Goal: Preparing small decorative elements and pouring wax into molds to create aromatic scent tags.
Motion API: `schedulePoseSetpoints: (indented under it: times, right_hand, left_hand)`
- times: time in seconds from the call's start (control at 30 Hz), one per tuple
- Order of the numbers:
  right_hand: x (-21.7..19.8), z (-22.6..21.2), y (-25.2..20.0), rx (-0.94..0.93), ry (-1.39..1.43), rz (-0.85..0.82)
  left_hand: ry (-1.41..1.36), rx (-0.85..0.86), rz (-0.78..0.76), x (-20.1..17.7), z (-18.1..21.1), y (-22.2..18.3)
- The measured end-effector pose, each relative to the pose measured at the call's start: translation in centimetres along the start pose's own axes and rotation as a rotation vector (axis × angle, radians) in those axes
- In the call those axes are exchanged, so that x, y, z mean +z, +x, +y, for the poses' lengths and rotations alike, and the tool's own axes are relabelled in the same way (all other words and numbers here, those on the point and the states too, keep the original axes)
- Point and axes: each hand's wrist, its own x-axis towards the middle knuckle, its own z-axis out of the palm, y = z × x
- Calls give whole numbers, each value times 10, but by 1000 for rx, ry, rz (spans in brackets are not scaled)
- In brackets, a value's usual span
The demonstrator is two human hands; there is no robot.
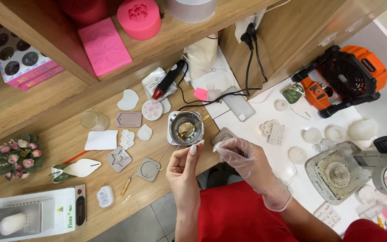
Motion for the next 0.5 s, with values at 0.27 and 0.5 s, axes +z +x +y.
schedulePoseSetpoints:
  times: [0.27,0.5]
  right_hand:
    - [4,-14,-6,-70,-117,114]
    - [3,-25,-15,-342,-312,149]
  left_hand:
    - [-64,-54,-70,5,-1,-2]
    - [-269,-71,-221,4,-4,-3]
